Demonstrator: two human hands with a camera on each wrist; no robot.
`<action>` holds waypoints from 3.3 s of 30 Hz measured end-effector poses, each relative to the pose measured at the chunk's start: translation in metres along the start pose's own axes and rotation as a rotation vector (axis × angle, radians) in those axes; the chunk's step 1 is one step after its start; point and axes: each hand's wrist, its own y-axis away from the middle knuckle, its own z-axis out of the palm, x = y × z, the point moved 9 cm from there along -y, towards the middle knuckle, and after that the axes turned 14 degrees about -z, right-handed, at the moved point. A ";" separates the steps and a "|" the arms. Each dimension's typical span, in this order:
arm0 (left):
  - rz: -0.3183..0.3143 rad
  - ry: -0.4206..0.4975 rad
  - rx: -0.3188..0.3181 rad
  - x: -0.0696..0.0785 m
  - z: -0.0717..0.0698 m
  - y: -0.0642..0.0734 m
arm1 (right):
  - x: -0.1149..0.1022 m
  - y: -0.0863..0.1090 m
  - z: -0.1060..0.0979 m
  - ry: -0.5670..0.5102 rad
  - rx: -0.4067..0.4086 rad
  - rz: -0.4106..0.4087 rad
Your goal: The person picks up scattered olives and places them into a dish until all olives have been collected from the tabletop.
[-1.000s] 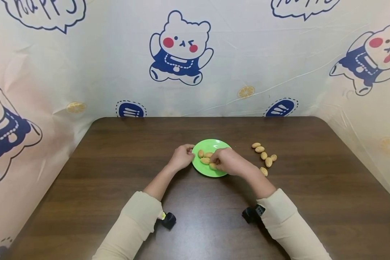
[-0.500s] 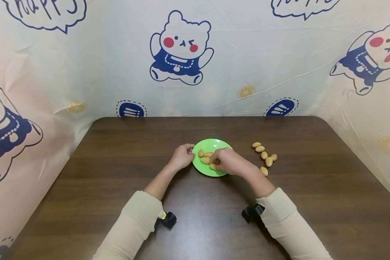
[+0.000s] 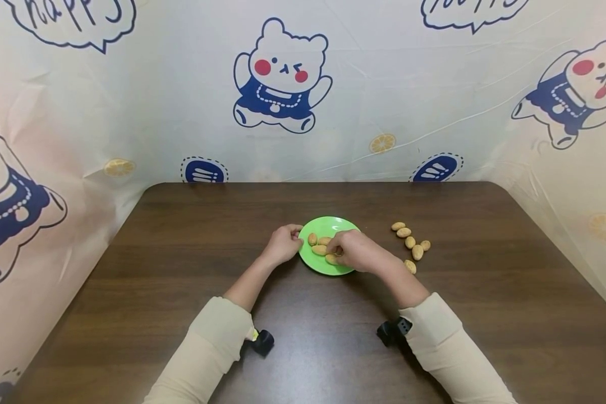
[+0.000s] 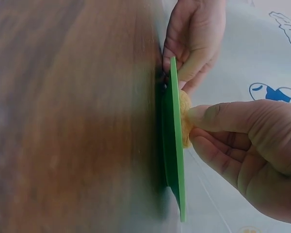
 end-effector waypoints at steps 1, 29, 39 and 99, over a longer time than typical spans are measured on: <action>0.001 0.001 0.002 0.000 0.000 0.000 | 0.001 0.000 0.000 -0.001 -0.002 0.007; -0.002 0.002 0.000 0.001 0.000 0.000 | 0.019 0.048 -0.035 -0.018 0.063 0.131; -0.005 0.006 -0.001 0.000 0.000 -0.001 | 0.034 0.077 -0.053 -0.020 0.091 0.204; -0.002 0.015 -0.012 0.000 0.001 0.000 | 0.070 0.128 -0.032 0.002 -0.033 0.299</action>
